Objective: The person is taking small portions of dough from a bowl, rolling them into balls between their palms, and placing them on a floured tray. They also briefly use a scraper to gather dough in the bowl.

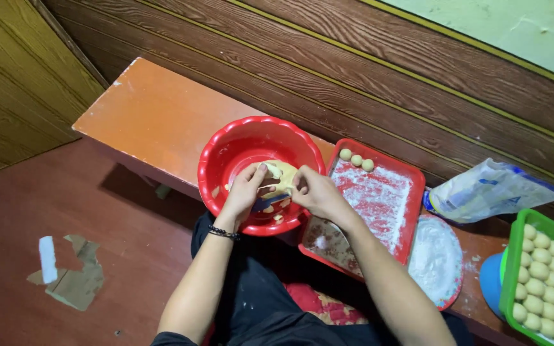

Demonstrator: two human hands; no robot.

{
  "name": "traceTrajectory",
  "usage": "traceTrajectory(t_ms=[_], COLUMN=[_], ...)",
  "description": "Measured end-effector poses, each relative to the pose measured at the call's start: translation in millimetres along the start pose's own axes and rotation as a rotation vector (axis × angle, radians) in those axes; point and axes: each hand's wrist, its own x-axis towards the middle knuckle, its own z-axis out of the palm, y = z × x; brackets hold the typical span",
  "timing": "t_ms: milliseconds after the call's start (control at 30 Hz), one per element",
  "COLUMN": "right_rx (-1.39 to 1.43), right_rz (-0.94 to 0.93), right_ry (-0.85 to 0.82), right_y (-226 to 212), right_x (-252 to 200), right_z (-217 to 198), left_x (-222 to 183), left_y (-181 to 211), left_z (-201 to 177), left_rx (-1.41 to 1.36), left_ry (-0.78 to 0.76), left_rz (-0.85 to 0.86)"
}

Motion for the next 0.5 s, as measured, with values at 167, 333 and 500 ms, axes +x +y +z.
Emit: traceTrajectory(t_ms=[167,333,500], right_rx=[0.336,0.278,0.165], right_rz=[-0.148,-0.237,-0.332], right_ry=[0.487,0.539,0.517], right_y=[15.1,32.7,30.2], right_x=[-8.2,6.2,6.9], right_z=[10.5,29.9,28.9], left_x=[11.7,8.3,-8.6], left_y=[-20.1,-21.3,-0.5], left_z=[13.3,10.1,16.9], left_rx=[-0.024,0.16,0.109], left_ry=[-0.149,-0.175,-0.193], left_rz=[-0.083,-0.016,-0.042])
